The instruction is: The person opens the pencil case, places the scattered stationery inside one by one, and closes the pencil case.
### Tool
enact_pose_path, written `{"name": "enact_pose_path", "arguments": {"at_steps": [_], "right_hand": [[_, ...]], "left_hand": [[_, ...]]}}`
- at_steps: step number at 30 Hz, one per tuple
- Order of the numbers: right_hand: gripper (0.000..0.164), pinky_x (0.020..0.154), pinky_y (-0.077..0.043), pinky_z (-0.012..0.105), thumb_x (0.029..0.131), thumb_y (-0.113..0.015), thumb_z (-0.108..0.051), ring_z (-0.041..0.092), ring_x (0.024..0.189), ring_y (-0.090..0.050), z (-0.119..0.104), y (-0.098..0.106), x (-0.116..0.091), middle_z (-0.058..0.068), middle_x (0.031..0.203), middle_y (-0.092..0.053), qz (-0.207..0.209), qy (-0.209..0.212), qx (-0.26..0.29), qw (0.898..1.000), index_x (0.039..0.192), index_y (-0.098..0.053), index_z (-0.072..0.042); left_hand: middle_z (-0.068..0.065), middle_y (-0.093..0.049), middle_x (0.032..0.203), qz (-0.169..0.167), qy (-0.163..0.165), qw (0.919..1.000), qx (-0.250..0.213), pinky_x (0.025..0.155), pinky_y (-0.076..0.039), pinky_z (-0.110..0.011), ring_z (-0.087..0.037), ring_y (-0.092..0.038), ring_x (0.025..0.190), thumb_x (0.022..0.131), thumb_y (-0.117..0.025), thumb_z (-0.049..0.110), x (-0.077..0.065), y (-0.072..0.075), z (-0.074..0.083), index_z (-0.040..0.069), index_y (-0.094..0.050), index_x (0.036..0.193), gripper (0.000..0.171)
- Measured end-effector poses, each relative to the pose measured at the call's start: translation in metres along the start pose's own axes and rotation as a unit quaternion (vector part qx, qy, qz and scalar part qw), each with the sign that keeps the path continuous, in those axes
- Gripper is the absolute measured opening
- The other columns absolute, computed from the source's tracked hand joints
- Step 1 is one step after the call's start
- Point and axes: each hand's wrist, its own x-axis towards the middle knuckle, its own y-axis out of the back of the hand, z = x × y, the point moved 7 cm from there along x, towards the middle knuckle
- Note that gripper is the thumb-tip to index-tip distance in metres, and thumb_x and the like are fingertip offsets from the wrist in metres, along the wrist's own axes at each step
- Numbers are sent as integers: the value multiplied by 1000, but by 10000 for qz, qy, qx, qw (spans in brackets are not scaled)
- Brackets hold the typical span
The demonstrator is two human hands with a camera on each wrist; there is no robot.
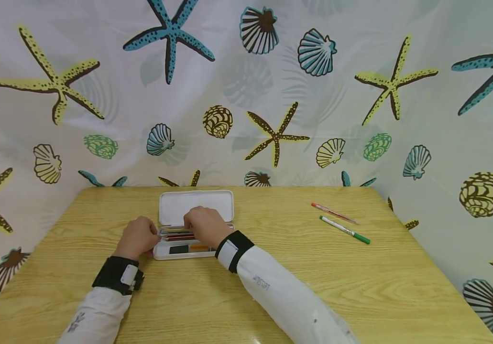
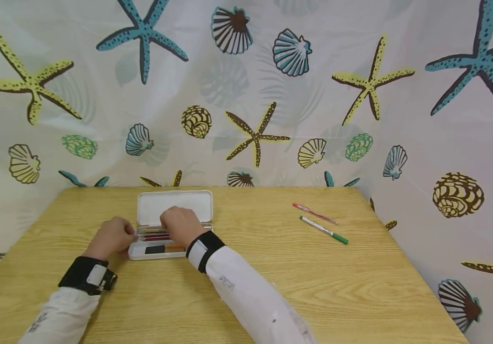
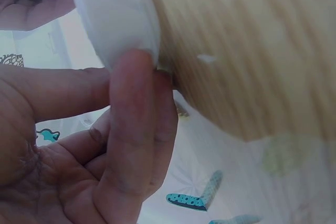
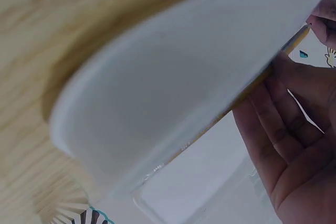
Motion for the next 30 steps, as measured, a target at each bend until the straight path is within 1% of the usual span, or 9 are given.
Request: {"name": "enact_pose_path", "arguments": {"at_steps": [8,15,19,22,30], "right_hand": [[11,76,-53,23,96,-72,-9,7,84,-62,1,2,0,-4,99,-74,-7,-58,35,10000,98,-80,-16],[18,75,-53,22,93,-71,-2,6,83,-62,2,0,0,-4,96,-73,15,-62,-9,10000,97,-81,-16],[18,75,-53,22,93,-71,-1,6,83,-63,4,-1,-1,-4,96,-73,-28,-99,31,9999,97,-81,-15],[18,74,-53,22,93,-71,0,7,83,-63,4,1,-2,-3,96,-73,-23,-92,93,9999,97,-81,-15],[16,75,-53,22,98,-67,-4,8,82,-64,6,9,-5,-1,99,-75,-55,-123,336,9993,99,-81,-12]], "left_hand": [[-15,-64,76,7,2,10000,-37,50,-48,-28,-20,-60,54,90,-69,4,0,0,0,-9,-67,88,13],[-17,-64,79,55,-18,10000,-27,50,-48,-28,-21,-60,56,90,-69,4,1,0,0,-10,-68,89,14],[-18,-65,80,57,-16,10000,-13,50,-49,-28,-22,-61,58,90,-69,4,0,0,1,-10,-67,89,14],[-18,-64,81,51,10,10000,-14,50,-50,-28,-22,-61,59,90,-70,4,0,0,1,-10,-68,90,14],[-18,-64,82,30,50,10000,42,51,-48,-28,-24,-61,63,91,-70,5,-1,0,0,-10,-68,90,15]]}}
